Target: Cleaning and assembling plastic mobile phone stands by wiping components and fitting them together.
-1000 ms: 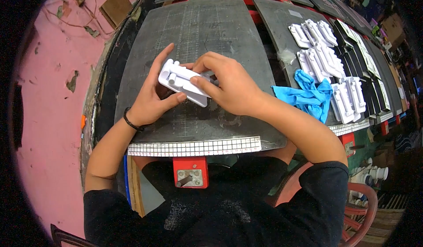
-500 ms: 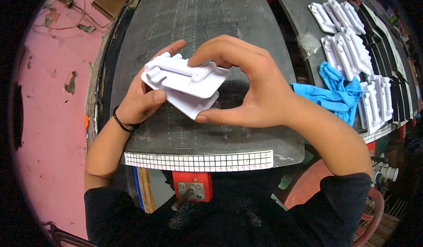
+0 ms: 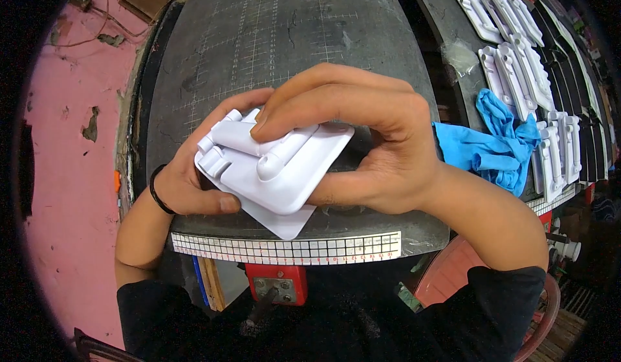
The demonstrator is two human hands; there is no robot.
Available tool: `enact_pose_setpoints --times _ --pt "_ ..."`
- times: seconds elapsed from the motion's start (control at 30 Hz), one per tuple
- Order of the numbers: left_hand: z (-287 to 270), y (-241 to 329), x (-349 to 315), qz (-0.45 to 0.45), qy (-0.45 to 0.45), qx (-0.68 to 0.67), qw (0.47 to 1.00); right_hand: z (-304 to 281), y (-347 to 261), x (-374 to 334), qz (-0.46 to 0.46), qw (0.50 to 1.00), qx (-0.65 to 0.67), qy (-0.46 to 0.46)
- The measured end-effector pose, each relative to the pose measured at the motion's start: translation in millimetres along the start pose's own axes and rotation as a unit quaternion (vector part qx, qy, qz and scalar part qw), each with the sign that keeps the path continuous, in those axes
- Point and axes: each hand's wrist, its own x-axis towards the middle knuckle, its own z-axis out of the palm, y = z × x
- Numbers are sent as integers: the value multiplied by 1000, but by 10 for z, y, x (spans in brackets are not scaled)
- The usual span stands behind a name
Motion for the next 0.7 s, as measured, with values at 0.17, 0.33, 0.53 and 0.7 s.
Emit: enact_pose_setpoints --times 0.17,0.33,0.53,0.7 --pt "49 23 -8 -6 -25 31 999 31 -44 -11 17 999 39 17" --pt "57 79 -7 -9 -52 82 995 34 -16 -45 34 998 47 15" --pt "66 81 -29 -31 -55 115 991 98 -23 -8 54 996 67 34" --pt "124 110 -20 -39 -60 50 996 116 -109 48 181 970 149 68"
